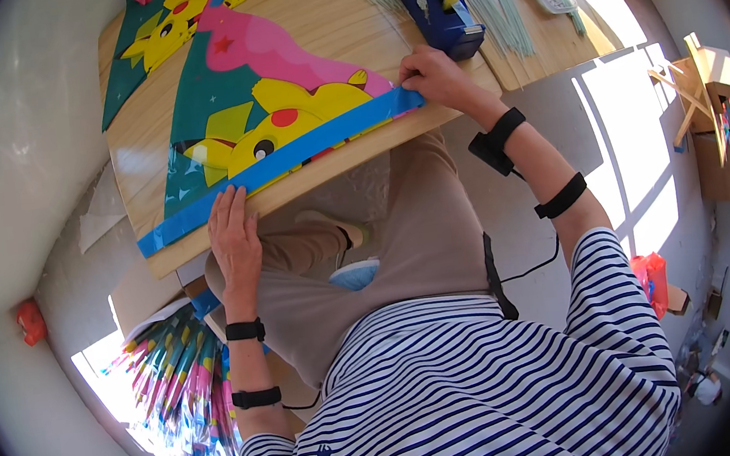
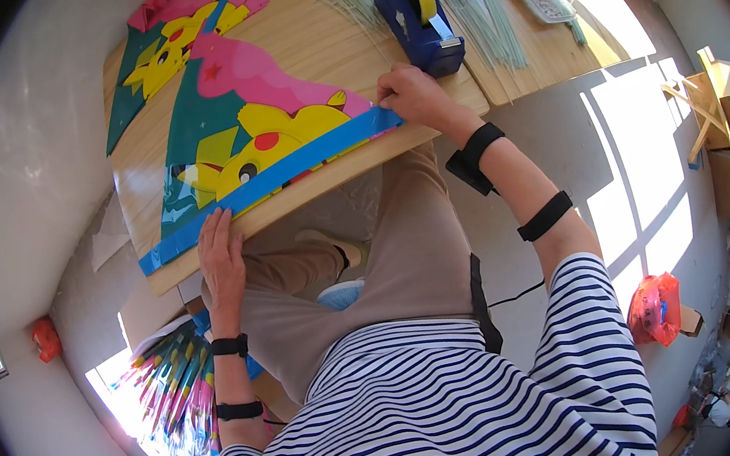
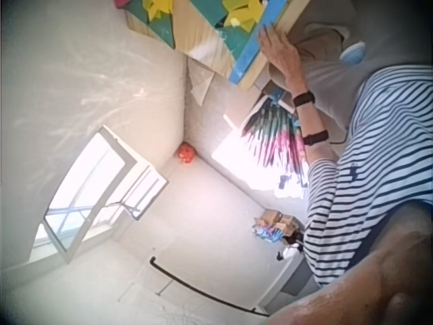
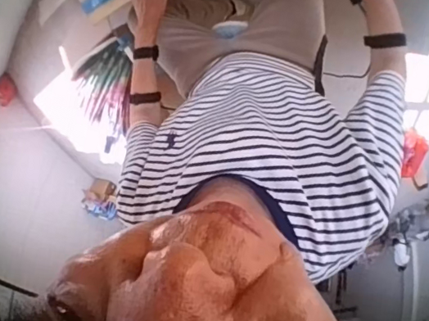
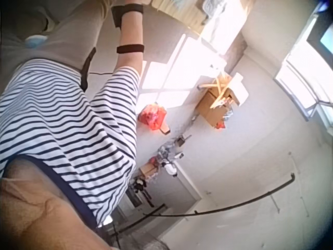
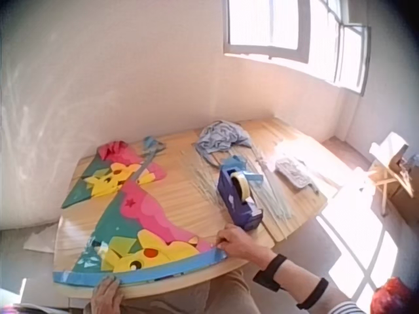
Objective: Attaching a plastic reinforcement strip to the bottom edge of a kite using a tape dispenser.
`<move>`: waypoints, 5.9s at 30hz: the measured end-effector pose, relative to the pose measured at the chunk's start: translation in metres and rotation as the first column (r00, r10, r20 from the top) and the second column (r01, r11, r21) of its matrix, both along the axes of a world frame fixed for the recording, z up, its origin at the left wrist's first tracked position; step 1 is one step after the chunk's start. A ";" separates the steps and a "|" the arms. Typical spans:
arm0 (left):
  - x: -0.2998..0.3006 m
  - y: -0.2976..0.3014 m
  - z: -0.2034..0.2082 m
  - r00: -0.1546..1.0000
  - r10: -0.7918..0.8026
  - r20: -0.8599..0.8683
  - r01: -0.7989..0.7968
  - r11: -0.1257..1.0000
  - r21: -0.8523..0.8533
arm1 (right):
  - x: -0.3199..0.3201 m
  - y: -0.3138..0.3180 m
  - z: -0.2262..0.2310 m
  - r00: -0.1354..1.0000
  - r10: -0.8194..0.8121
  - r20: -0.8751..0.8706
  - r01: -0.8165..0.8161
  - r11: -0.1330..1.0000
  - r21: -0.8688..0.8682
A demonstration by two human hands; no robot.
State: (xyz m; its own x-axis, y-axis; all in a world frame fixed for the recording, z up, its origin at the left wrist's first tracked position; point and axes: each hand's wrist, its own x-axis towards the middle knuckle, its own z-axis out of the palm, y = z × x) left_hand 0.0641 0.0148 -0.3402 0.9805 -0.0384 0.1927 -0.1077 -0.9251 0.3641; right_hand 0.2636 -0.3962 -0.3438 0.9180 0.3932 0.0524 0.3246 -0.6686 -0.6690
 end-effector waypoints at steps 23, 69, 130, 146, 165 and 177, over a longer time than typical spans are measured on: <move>-0.002 0.004 -0.006 1.000 0.001 0.018 -0.002 1.000 0.029 | -0.065 -0.012 -0.014 0.706 0.370 0.604 0.116 0.781 -0.613; -0.024 0.040 -0.034 0.966 0.184 0.179 -0.161 0.977 -0.136 | -0.092 0.315 0.020 0.850 0.473 0.230 -0.477 0.878 -0.042; -0.016 0.025 -0.014 0.983 0.151 0.104 -0.168 0.970 0.177 | 0.007 0.169 0.035 0.578 0.617 -0.534 0.464 0.291 0.837; -0.014 0.023 -0.009 0.989 0.139 0.058 -0.148 0.962 0.228 | -0.015 0.031 0.020 0.781 -0.462 -0.420 0.604 0.729 0.322; -0.017 0.014 -0.013 0.967 0.246 0.069 -0.255 0.943 0.213 | -0.046 0.368 0.021 0.912 0.408 -0.040 -0.410 0.912 -0.028; -0.021 0.010 -0.010 0.950 0.290 0.114 -0.305 0.939 0.156 | -0.019 0.364 0.031 0.781 0.536 -0.320 -0.553 0.832 0.043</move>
